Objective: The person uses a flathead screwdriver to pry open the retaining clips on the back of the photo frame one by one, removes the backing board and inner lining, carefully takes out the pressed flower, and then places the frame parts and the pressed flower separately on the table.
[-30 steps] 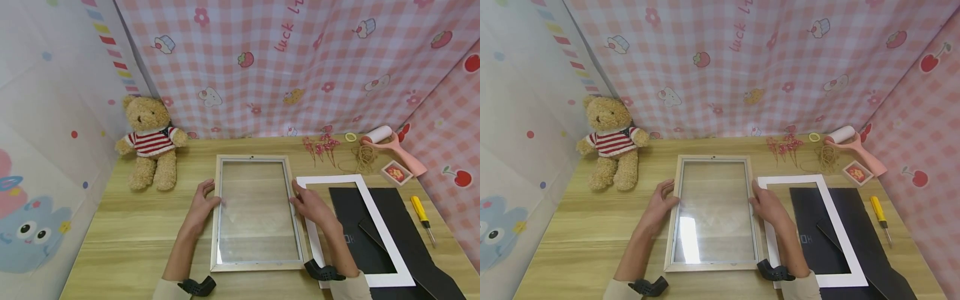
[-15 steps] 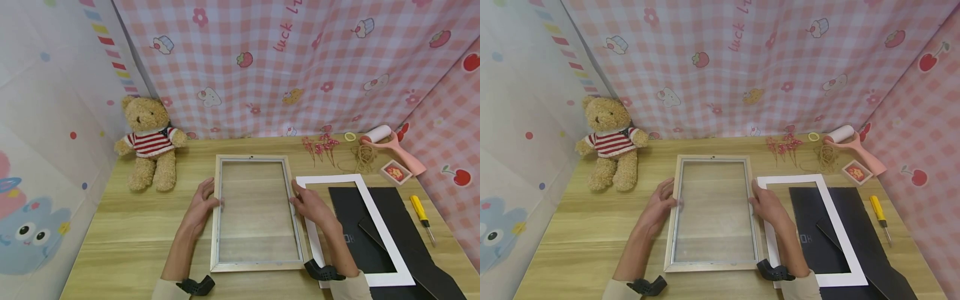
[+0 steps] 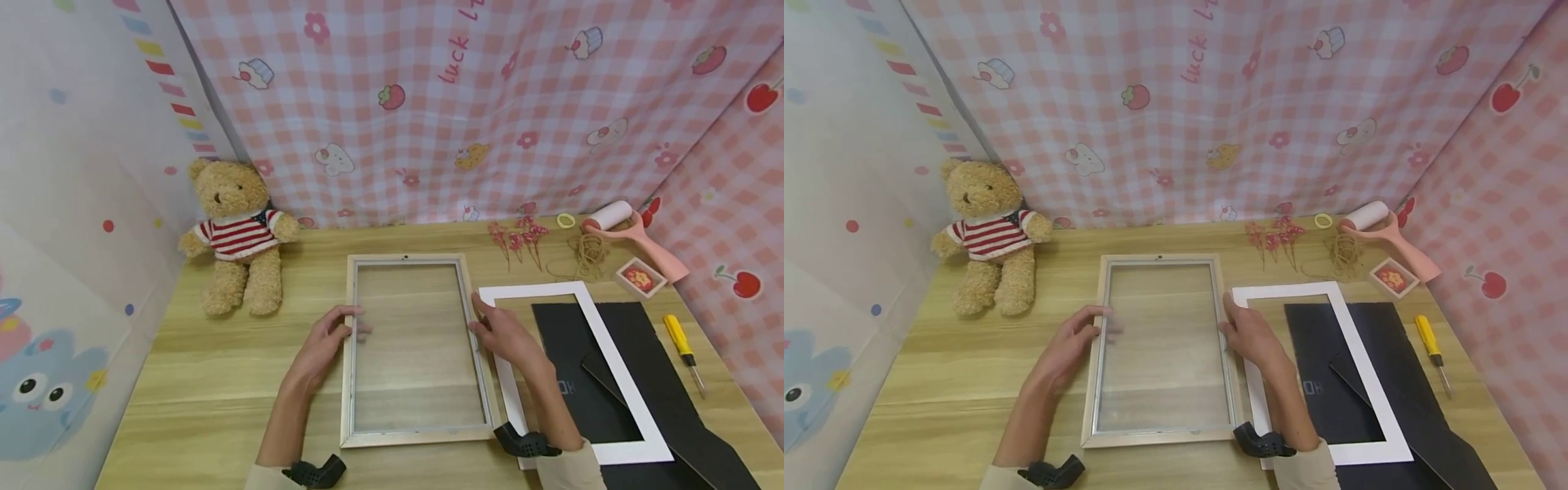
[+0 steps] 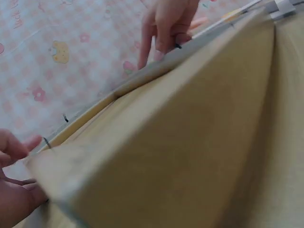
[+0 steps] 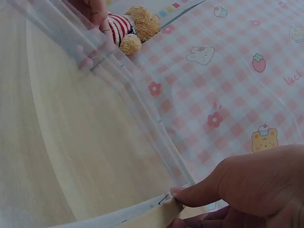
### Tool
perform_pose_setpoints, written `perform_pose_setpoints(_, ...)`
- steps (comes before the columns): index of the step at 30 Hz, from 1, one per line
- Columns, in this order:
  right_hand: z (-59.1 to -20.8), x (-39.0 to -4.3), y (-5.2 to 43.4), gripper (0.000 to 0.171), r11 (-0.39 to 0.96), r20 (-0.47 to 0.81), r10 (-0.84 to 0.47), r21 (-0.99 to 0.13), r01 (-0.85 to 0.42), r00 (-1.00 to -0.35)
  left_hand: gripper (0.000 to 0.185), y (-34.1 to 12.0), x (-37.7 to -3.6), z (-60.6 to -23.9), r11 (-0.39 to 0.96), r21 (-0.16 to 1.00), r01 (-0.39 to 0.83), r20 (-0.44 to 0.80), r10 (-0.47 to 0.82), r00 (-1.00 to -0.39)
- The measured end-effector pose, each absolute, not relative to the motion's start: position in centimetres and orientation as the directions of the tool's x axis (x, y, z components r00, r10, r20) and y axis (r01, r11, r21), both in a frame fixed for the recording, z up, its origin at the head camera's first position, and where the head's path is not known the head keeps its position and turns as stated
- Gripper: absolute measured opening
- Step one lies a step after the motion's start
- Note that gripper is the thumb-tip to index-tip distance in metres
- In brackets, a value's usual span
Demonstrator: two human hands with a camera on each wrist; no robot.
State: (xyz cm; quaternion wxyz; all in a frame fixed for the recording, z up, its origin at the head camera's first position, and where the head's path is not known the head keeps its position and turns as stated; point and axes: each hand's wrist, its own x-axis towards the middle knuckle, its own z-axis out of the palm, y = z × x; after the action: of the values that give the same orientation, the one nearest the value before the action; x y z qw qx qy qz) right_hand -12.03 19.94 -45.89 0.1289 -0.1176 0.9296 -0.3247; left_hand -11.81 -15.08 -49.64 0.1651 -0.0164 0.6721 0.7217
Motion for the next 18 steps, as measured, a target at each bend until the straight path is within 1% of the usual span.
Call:
perform_pose_setpoints(3,-45.9,-12.1,20.0,0.062,0.761,-0.157,-0.306,-0.633,-0.142,-0.939,0.038,-14.2,-11.4,-49.6,-0.018,0.976,-0.219,-0.214,0.14,-0.967)
perform_pose_setpoints(5,-46.0,-12.0,20.0,0.062,0.761,-0.155,-0.309,-0.632,-0.147,-0.938,0.036,-13.6,-11.2,-50.1,0.011,0.987,-0.159,-0.16,0.067,-0.985)
perform_pose_setpoints(8,-46.1,-12.0,20.0,0.061,0.761,-0.149,-0.314,-0.629,-0.155,-0.938,0.036,-13.0,-11.1,-52.2,0.079,0.995,-0.055,-0.054,-0.02,-0.998)
perform_pose_setpoints(11,-46.2,-12.1,19.9,0.061,0.762,-0.143,-0.319,-0.627,-0.164,-0.937,0.037,-13.0,-11.2,-54.4,0.112,0.993,0.029,0.035,-0.046,-0.998)
perform_pose_setpoints(13,-46.1,-12.1,19.9,0.062,0.762,-0.141,-0.324,-0.625,-0.169,-0.936,0.037,-13.0,-11.2,-55.3,0.093,0.994,0.055,0.058,-0.04,-0.997)
perform_pose_setpoints(18,-46.2,-12.2,20.0,0.061,0.765,-0.133,-0.323,-0.62,-0.175,-0.937,0.036,-12.5,-10.7,-54.6,0.085,0.992,0.094,0.097,-0.031,-0.995)
